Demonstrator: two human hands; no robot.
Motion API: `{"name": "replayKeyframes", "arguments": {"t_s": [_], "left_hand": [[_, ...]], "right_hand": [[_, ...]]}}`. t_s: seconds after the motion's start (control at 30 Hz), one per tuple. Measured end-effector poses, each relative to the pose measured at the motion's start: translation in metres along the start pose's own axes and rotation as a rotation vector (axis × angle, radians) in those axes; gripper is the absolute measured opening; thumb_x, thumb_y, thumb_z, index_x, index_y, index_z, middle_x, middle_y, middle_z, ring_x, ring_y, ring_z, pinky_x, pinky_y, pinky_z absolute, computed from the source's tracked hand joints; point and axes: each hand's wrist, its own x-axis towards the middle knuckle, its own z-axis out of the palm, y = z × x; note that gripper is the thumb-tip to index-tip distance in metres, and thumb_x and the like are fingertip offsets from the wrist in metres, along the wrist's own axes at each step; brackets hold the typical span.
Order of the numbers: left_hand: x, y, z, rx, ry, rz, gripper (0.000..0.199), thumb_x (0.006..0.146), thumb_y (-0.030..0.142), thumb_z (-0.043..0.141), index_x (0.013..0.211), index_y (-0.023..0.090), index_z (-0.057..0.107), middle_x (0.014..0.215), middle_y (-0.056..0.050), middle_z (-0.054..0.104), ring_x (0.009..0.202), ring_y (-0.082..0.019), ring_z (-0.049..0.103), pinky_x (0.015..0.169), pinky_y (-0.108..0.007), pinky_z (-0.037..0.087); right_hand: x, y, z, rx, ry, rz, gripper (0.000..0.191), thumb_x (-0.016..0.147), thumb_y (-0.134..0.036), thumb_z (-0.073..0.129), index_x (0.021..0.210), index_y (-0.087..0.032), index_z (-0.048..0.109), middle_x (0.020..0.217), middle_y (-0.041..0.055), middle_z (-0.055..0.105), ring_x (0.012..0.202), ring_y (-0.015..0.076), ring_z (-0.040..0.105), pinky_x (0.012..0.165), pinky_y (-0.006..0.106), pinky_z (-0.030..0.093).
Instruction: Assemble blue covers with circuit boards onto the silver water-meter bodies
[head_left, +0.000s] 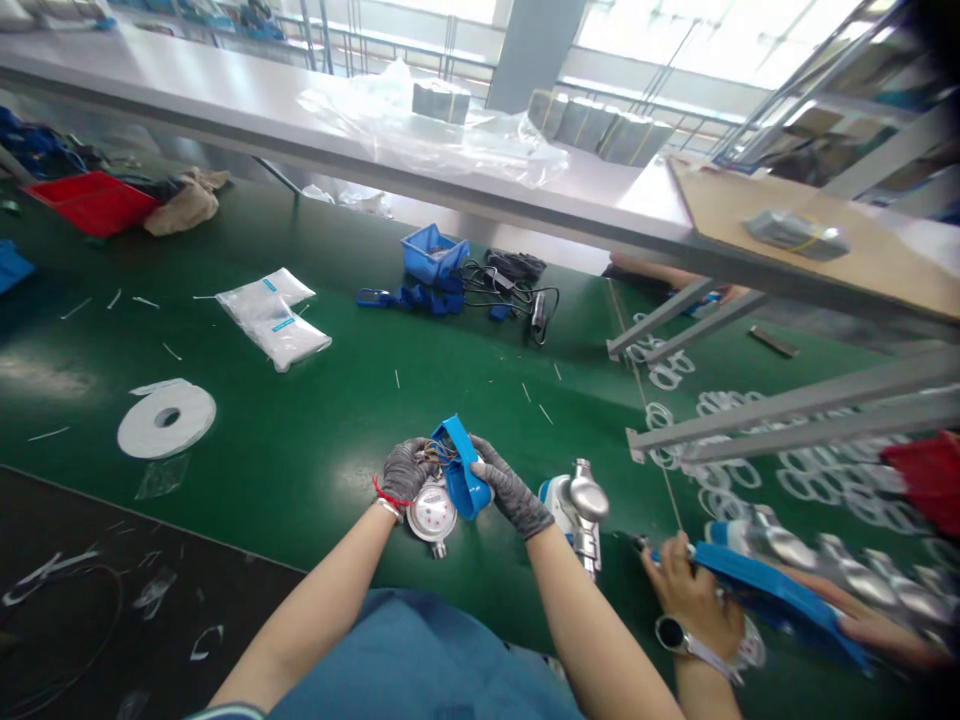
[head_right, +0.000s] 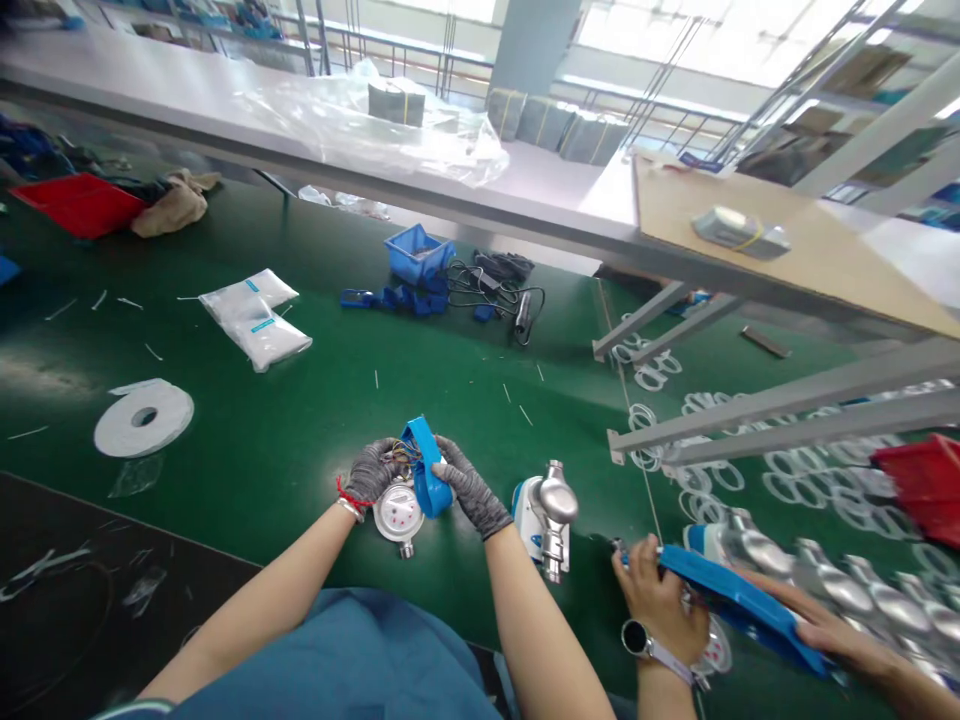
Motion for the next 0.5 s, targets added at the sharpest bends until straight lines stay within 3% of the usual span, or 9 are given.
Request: {"name": "replayKeyframes", "arguments": {"t_s": [0.1, 0.3, 0.4, 0.5], "left_hand": [[0.005, 0.000, -0.008, -0.152, -0.086, 0.001, 0.030, 0.076, 0.020, 0.070, 0.105, 0.017, 0.067, 0.101, -0.006, 0.073, 0.089, -0.015, 0.068, 0.082, -0.026, 0.057], [0.014, 0.014, -0.036, 0.125, -0.091, 0.173, 0.024, 0.075, 0.034, 0.076, 0.094, 0.022, 0.071, 0.097, -0.003, 0.072, 0.093, -0.017, 0.065, 0.092, -0.029, 0.052], [0.017, 0.028, -0.049, 0.276, -0.153, 0.258, 0.028, 0.075, 0.039, 0.076, 0.097, 0.023, 0.072, 0.099, -0.005, 0.071, 0.096, -0.018, 0.064, 0.095, -0.028, 0.051], [0.020, 0.040, -0.057, 0.293, -0.233, 0.243, 0.026, 0.073, 0.033, 0.076, 0.097, 0.023, 0.073, 0.096, -0.004, 0.072, 0.092, -0.018, 0.065, 0.089, -0.025, 0.052]], "right_hand": [[-0.001, -0.006, 0.002, -0.032, 0.019, 0.023, 0.064, 0.074, -0.043, 0.074, 0.131, -0.024, 0.055, 0.136, 0.0041, 0.057, 0.130, 0.0276, 0.049, 0.112, 0.043, 0.034], [0.001, -0.013, 0.006, -0.059, 0.016, 0.060, 0.061, 0.072, -0.040, 0.073, 0.129, -0.026, 0.057, 0.136, 0.0047, 0.057, 0.130, 0.0291, 0.048, 0.114, 0.047, 0.031], [0.001, -0.016, 0.009, -0.052, 0.004, 0.080, 0.055, 0.070, -0.036, 0.072, 0.124, -0.034, 0.060, 0.135, 0.0031, 0.058, 0.132, 0.0279, 0.047, 0.113, 0.047, 0.032], [0.000, -0.017, 0.013, -0.035, 0.007, 0.100, 0.055, 0.067, -0.034, 0.072, 0.120, -0.042, 0.061, 0.133, 0.0006, 0.059, 0.132, 0.0282, 0.047, 0.112, 0.048, 0.035]]}}
